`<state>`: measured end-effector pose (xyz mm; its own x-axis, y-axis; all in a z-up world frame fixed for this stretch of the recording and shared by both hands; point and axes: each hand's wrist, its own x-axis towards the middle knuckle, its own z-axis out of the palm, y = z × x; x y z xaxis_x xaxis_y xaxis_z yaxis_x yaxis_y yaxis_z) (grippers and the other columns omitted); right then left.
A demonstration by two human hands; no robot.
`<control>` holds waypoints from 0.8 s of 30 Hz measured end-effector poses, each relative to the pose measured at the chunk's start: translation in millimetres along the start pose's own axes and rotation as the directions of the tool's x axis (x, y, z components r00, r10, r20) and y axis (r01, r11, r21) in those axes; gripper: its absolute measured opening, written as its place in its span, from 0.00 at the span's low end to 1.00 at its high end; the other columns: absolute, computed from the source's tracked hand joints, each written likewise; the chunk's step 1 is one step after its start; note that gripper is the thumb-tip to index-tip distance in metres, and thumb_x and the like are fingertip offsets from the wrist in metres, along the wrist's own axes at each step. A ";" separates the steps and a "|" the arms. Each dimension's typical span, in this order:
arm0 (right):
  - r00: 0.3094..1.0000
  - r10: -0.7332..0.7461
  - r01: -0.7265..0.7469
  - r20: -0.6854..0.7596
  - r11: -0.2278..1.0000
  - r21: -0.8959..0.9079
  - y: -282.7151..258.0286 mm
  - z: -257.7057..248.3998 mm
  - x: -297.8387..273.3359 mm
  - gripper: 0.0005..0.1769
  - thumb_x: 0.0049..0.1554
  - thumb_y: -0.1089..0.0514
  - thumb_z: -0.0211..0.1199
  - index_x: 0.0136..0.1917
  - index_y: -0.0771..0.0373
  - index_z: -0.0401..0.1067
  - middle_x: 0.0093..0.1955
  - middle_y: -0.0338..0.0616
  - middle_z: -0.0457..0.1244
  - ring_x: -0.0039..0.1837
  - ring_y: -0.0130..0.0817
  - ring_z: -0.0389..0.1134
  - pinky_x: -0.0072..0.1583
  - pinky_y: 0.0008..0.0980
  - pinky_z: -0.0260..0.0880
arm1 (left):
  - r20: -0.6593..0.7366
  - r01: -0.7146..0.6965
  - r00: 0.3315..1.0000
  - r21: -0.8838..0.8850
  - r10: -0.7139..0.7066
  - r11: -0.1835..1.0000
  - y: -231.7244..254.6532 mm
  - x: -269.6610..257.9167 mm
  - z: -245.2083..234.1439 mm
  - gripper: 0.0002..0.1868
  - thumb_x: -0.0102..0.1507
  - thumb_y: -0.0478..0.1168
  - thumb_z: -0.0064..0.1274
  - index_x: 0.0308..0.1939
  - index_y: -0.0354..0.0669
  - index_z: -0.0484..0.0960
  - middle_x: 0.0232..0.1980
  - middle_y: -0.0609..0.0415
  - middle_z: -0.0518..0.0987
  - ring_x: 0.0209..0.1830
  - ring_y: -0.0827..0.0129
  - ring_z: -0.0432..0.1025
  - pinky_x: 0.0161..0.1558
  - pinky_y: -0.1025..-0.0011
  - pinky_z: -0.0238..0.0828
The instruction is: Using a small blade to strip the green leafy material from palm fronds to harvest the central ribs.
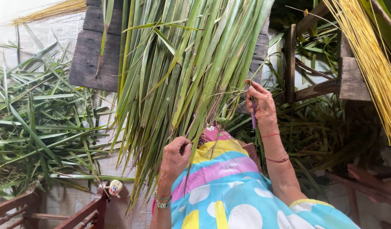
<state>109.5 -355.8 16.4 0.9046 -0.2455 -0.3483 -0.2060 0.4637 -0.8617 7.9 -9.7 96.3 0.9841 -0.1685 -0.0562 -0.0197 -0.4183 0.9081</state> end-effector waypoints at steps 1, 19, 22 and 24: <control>1.000 0.001 -0.001 0.001 1.000 -0.001 2.1 -1.1 0.9 0.18 0.62 0.60 0.64 0.65 0.64 0.73 0.32 0.46 0.59 0.26 0.31 0.61 0.22 0.26 0.57 | -0.002 0.001 1.000 0.000 -0.001 1.000 -0.9 0.3 -0.2 0.04 0.61 0.33 0.56 0.31 0.43 0.82 0.27 0.47 0.79 0.27 0.60 0.78 0.29 0.68 0.75; 0.997 -0.003 -0.016 0.079 0.970 0.241 -27.8 -16.4 6.8 0.19 0.61 0.61 0.64 0.65 0.63 0.73 0.33 0.39 0.65 0.27 0.24 0.61 0.25 0.21 0.54 | 0.125 0.150 0.981 0.013 -0.150 0.989 -49.6 -21.2 -78.1 0.02 0.58 0.34 0.60 0.32 0.40 0.87 0.20 0.59 0.80 0.12 0.80 0.64 0.11 0.82 0.59; 0.998 -0.038 0.023 0.055 0.965 0.262 -34.9 -26.7 11.0 0.17 0.62 0.61 0.62 0.65 0.62 0.74 0.33 0.37 0.67 0.26 0.22 0.62 0.25 0.20 0.55 | 0.130 0.227 0.965 0.016 -0.227 0.974 -63.3 -30.6 -96.9 0.04 0.59 0.34 0.60 0.36 0.39 0.87 0.23 0.56 0.82 0.13 0.78 0.65 0.11 0.83 0.61; 0.999 -0.035 0.034 -0.004 0.960 0.279 -39.6 -36.0 15.6 0.16 0.65 0.57 0.61 0.65 0.59 0.73 0.32 0.33 0.67 0.26 0.21 0.62 0.25 0.19 0.56 | 0.069 0.268 0.963 -0.111 -0.261 0.957 -64.2 -36.2 -108.1 0.03 0.59 0.32 0.60 0.34 0.35 0.87 0.20 0.55 0.79 0.13 0.77 0.62 0.12 0.82 0.57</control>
<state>118.3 -408.7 31.8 0.9097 -0.2647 -0.3198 -0.0625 0.6742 -0.7359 -7.4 119.7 84.9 0.9403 -0.1149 -0.3203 0.2644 -0.3459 0.9002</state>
